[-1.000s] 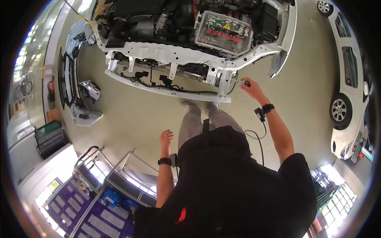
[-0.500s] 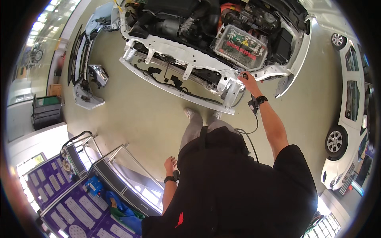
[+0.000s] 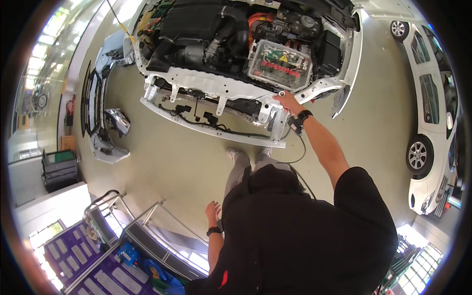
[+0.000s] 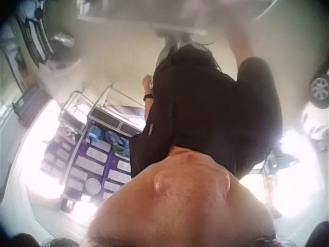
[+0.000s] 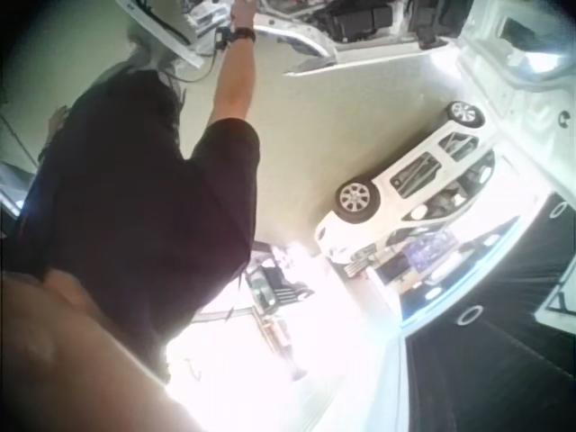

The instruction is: The person is using a socket wrench to unscrew and manipulate bolts on the front frame of a car with the hood open.

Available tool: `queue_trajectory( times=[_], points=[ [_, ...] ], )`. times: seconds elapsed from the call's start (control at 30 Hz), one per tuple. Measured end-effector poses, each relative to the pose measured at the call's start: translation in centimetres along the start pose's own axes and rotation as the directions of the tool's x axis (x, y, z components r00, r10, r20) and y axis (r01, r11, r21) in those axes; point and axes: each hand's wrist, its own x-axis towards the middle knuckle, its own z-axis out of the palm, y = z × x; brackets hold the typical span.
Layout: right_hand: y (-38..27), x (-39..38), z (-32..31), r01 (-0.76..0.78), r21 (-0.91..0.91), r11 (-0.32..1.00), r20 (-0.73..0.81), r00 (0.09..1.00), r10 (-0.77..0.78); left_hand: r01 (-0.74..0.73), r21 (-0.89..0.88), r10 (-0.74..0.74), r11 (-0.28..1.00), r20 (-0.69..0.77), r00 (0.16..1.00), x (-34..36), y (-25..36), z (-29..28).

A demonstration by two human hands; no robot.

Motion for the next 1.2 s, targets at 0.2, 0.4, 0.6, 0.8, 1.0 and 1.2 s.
queue_trajectory(
  times=[0.2,0.4,0.6,0.8,1.0,1.2],
  points=[
    [0.4,0.1,2.2,-0.148,0.519,0.842,0.024,0.987,0.159,-0.004,0.091,0.000,0.996,0.049,0.999,0.2,1.6,0.2],
    [-0.1,0.1,2.8,-0.166,0.573,0.803,-0.071,0.966,0.250,-0.007,0.117,-0.002,0.993,0.076,0.997,1.6,3.4,0.2],
    [0.9,0.9,1.4,-0.036,0.012,0.999,-0.172,0.984,0.037,-0.007,0.088,-0.005,0.996,0.134,0.991,3.1,4.2,0.1],
    [0.3,1.2,1.1,-0.110,-0.010,0.994,-0.182,0.978,0.106,-0.061,0.140,0.030,0.988,0.218,0.976,4.4,4.3,0.4],
    [-1.1,-0.4,1.9,-0.083,-0.067,0.994,-0.220,0.973,0.066,0.049,0.110,-0.070,0.993,0.196,0.978,6.2,4.0,-0.6],
    [-0.2,0.9,1.0,-0.137,-0.049,0.989,-0.184,0.975,0.126,0.047,0.097,-0.069,0.994,0.240,0.968,8.2,4.5,-2.0]
  ],
)
